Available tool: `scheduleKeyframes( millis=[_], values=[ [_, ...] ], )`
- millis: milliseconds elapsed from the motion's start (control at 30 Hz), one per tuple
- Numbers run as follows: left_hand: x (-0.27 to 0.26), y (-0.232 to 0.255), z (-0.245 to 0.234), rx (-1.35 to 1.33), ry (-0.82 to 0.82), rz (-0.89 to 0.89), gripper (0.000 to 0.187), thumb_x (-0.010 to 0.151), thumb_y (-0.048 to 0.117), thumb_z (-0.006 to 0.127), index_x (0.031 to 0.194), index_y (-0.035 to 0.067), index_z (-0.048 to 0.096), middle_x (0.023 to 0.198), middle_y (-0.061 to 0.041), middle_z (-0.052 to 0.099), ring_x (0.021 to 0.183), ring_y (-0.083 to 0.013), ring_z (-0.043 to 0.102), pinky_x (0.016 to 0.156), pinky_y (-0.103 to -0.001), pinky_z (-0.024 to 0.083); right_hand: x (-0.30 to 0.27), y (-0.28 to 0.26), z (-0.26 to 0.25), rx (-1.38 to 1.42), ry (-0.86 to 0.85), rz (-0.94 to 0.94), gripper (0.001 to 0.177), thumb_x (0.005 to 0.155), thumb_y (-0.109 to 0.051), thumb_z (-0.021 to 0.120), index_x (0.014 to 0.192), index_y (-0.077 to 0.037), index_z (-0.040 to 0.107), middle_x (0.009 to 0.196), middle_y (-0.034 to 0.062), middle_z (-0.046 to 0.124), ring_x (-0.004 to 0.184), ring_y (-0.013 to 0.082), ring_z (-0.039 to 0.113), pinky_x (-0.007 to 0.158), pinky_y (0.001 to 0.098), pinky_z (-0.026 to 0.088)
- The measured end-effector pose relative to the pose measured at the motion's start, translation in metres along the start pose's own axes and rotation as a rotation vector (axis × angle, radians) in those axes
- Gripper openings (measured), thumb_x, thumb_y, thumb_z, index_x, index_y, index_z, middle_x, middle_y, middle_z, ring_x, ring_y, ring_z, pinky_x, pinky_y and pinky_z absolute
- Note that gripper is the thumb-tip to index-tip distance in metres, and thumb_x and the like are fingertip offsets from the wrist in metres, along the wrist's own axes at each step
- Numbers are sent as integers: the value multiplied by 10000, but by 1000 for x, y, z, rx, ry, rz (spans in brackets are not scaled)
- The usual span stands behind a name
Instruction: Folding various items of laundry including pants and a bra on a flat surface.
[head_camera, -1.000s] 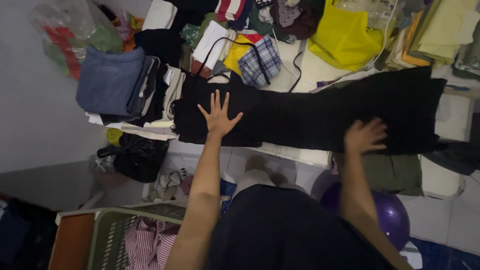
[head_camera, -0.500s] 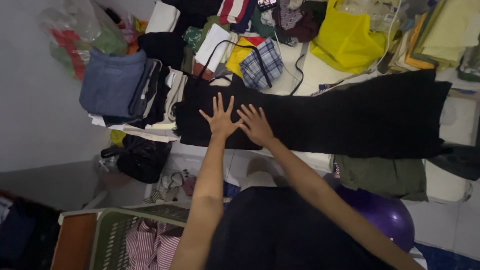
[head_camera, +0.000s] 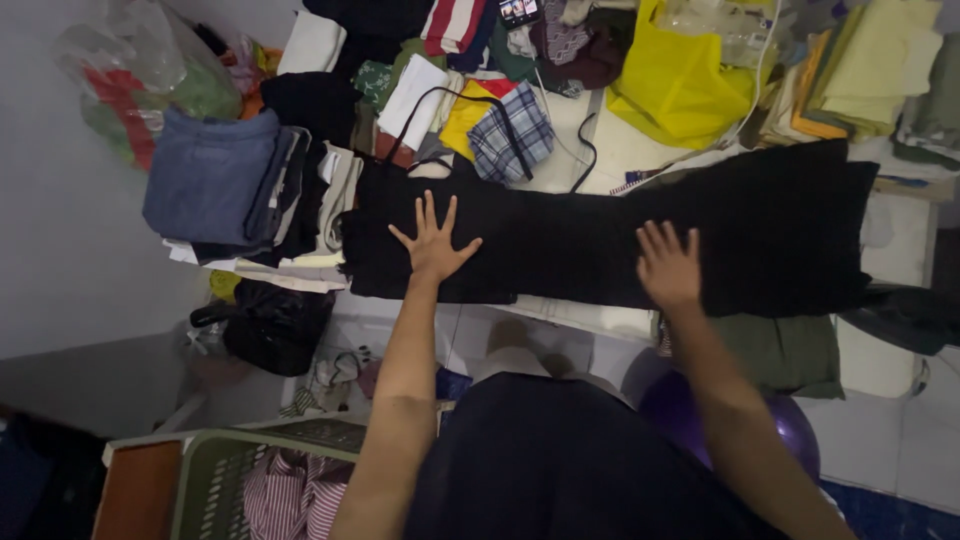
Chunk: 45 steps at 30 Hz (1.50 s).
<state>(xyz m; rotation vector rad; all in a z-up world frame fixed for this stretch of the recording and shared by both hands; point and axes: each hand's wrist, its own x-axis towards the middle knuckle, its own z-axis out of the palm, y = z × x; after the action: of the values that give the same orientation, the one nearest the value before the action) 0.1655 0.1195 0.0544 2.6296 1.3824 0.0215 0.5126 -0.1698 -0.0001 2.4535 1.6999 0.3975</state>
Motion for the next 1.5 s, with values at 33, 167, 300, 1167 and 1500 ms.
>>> scheduleKeyframes(
  millis=[33, 167, 300, 1167, 1500],
  values=[
    [1, 0, 0, 1, 1, 1, 1057, 785, 799, 623, 1645, 370, 182, 1723, -135, -20, 1589, -353, 27, 1049, -884, 19, -2, 14, 2, 1, 1, 1, 621, 993, -391, 515, 1585, -213, 462, 1673, 9, 399, 1553, 212, 312, 1267, 587, 156],
    [-1, -1, 1, -7, 3, -2, 1052, 790, 804, 618, 1645, 367, 188, 1725, -128, -22, 1590, -348, 23, 1050, -887, 12, -9, 68, 20, 263, 52, 213, 699, 1011, -490, 483, 1650, -223, 386, 1741, 94, 292, 1594, 343, 240, 1256, 663, 124],
    [-1, -2, 4, -11, 20, 9, 1044, 790, 796, 623, 1643, 361, 205, 1729, -134, -8, 1590, -349, 40, 1050, -887, 17, -9, 92, 7, 357, -13, 423, 781, 959, -568, 465, 1639, -206, 333, 1733, 117, 211, 1564, 391, 167, 1160, 731, 66],
    [-80, 16, 30, -488, 898, -200, 408, 952, 109, 692, 1347, 63, 603, 1538, -231, 373, 1451, -443, 346, 1239, -572, 272, -115, 83, 31, 446, 77, 523, 638, 1091, -484, 380, 1640, -159, 365, 1716, 164, 276, 1578, 402, 208, 1197, 743, 40],
    [-59, -30, 74, -939, 1084, -762, 686, 844, 229, 845, 1365, 5, 459, 1345, -229, 399, 1039, -304, 597, 945, -417, 562, -114, 86, 34, 469, 39, 531, 657, 1076, -496, 372, 1645, -169, 349, 1723, 147, 243, 1585, 388, 178, 1199, 732, 14]
  ],
)
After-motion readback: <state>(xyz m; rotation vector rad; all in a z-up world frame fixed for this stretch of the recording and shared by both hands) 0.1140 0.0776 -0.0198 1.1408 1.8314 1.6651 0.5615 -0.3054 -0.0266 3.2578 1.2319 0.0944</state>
